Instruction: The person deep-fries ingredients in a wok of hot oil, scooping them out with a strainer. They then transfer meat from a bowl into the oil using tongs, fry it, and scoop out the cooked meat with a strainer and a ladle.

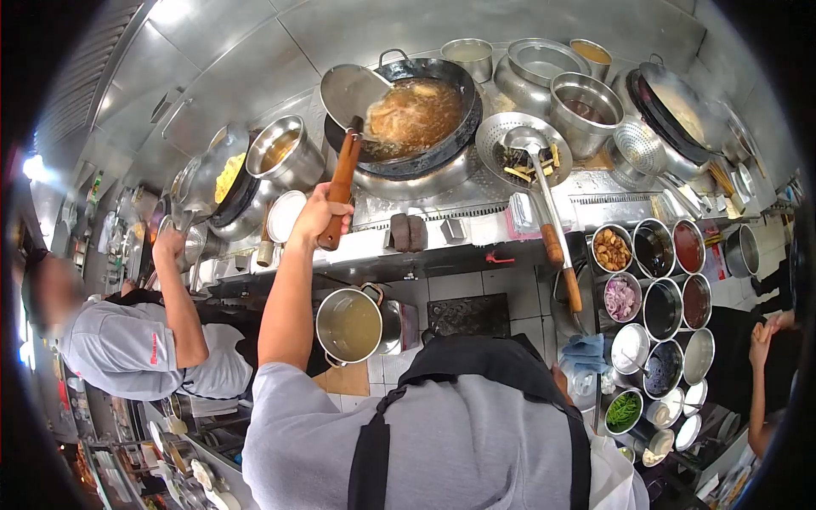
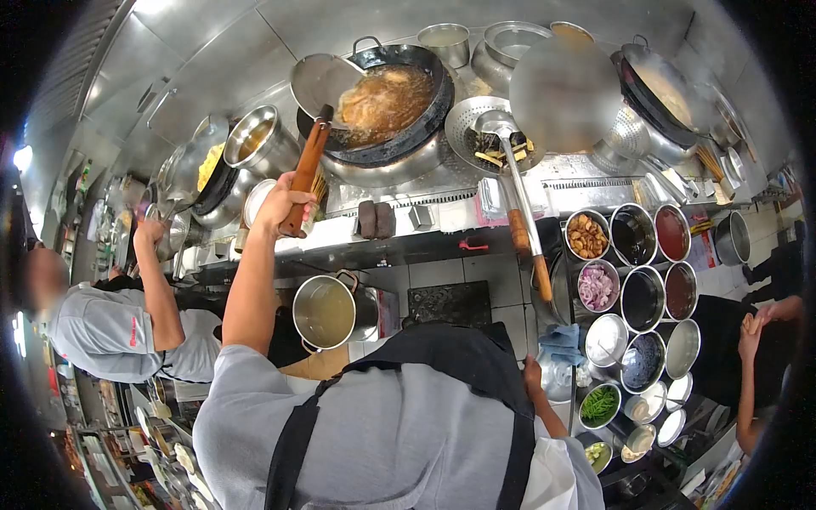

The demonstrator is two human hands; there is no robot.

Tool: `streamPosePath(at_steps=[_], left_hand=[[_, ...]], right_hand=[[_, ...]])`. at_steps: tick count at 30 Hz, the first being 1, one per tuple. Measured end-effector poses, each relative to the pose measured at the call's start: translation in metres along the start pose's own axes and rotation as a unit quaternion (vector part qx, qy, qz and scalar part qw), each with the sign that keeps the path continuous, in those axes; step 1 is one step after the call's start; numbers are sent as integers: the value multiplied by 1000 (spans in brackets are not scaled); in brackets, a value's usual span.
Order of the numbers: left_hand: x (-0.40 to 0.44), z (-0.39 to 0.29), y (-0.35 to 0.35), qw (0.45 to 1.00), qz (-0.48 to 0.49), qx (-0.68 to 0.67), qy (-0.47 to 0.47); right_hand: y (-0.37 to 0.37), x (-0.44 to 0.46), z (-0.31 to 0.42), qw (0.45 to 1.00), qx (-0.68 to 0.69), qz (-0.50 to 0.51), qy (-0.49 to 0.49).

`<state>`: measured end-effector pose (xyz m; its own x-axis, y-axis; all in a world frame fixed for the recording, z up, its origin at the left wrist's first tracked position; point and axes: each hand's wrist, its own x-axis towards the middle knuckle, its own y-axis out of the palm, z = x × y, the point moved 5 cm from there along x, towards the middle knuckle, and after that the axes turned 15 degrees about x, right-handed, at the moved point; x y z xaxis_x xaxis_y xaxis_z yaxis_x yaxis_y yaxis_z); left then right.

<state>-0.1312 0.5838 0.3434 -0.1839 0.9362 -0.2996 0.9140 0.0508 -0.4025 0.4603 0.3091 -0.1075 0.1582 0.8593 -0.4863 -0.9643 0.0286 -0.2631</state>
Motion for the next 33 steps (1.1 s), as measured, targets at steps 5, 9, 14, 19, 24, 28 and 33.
streamPosePath(at_steps=[5,9,14,19,24,28,33], left_hand=[[26,-9,26,991,63,-118,16],[39,-21,45,985,90,-138,44],[11,-44,63,993,68,-70,64],[-23,-45,79,995,19,63,79],[-39,-50,94,985,-52,138,94],[-46,-52,95,991,-55,89,87],[-48,-59,83,994,-17,-47,93]], right_hand=[[-13,-1,-146,981,-147,46,118],[-17,-3,-142,987,-120,31,99],[-21,-18,14,999,0,-26,42],[-7,-1,69,990,113,14,82],[-8,6,69,991,105,32,81],[-10,22,26,996,70,59,-23],[-14,11,36,993,83,73,51]])
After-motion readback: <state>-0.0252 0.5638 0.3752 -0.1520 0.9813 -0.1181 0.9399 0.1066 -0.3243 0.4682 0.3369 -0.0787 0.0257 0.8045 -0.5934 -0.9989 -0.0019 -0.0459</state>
